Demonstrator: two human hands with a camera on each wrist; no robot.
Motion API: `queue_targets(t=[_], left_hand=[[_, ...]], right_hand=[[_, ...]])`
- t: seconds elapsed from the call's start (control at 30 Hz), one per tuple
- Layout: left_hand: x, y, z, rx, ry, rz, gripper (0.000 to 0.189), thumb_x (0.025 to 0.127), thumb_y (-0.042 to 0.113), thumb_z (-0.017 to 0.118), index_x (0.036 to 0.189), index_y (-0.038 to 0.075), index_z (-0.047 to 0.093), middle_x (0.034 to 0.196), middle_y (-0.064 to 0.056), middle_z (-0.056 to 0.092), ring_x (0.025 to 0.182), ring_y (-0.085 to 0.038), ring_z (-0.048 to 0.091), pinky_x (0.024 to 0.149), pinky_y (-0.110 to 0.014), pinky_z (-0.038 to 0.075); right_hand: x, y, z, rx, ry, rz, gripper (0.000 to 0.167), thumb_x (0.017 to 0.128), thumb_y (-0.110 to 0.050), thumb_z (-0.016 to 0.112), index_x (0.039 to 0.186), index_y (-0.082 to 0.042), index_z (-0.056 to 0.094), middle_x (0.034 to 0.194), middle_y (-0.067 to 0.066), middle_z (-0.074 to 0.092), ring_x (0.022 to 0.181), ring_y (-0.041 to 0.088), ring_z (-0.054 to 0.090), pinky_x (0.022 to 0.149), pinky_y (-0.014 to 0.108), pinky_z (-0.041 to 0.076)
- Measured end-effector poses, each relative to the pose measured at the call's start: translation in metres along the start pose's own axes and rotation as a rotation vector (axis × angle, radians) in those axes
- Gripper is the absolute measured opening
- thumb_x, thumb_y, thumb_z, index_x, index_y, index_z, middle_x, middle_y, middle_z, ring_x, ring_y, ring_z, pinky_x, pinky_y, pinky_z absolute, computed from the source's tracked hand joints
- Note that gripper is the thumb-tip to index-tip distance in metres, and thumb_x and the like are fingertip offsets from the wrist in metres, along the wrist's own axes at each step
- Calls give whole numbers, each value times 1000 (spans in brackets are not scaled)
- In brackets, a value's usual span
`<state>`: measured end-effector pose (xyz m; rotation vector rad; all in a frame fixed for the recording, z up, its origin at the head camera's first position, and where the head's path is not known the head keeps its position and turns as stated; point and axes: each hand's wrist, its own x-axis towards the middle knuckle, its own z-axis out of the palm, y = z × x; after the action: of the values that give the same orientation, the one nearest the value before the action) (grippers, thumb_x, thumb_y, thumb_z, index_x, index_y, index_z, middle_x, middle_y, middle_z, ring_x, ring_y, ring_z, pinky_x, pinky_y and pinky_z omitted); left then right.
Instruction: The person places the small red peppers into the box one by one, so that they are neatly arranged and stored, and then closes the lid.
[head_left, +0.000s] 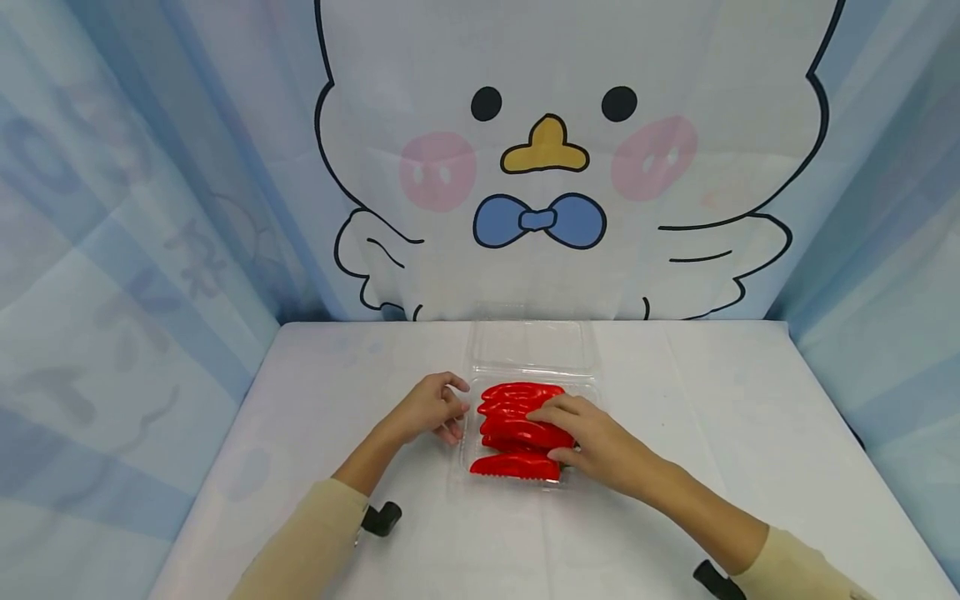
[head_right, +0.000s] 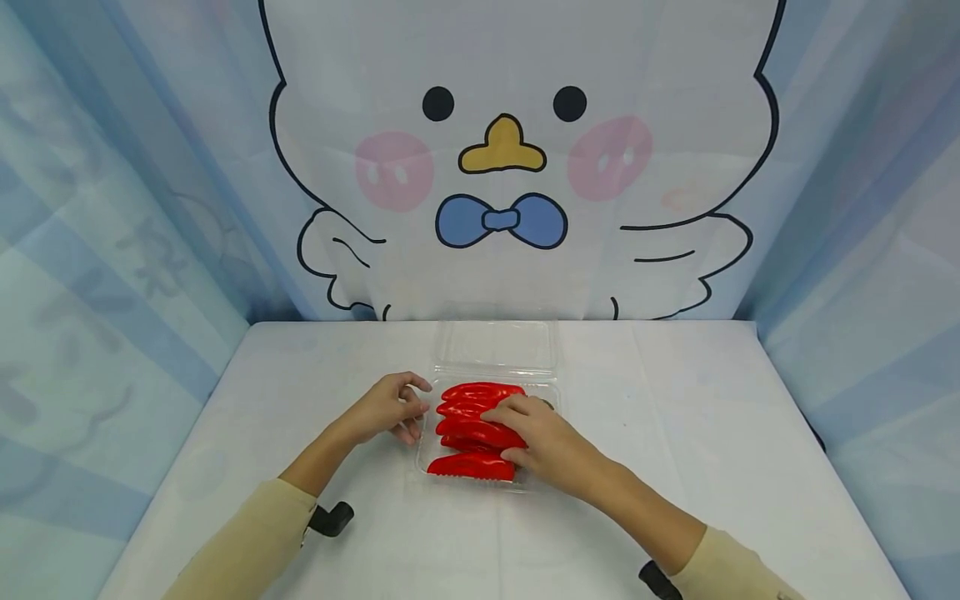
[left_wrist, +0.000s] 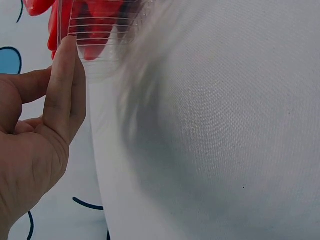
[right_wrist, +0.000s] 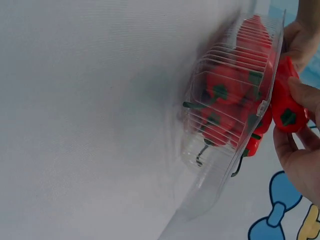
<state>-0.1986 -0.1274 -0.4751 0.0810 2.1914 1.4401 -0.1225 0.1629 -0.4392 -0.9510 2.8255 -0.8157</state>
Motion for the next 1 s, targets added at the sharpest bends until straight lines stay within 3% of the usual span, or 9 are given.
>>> queue_targets(t=[0.27,0.67,1.0], left_hand=[[0,-1,1,8,3,4,35,99,7,67,132,1,55,87,-15,68,58,-21,70,56,-31,63],[-2,0,0,4,-2,15,36,99,7,67,133,0,55,86,-14,67,57,-20,69,55,-30,62],[-3,1,1,-9,-4,19,34,99,5,67,131,0,55,86,-14,67,56,-19,69,54,-31,62]], right_hand=[[-1,3,6,1,-1,-18,58,83,-14,87,136,-17,65,132,2,62,122,23,59,90,31,63],[-3,9,14,-59,65,-103,49,79,-13,90,124,-15,70,125,0,63,116,18,59,89,28,63],[-4,13,22,-104,170,-189,48,76,-11,92,119,-14,72,117,0,63,109,18,58,83,25,62]])
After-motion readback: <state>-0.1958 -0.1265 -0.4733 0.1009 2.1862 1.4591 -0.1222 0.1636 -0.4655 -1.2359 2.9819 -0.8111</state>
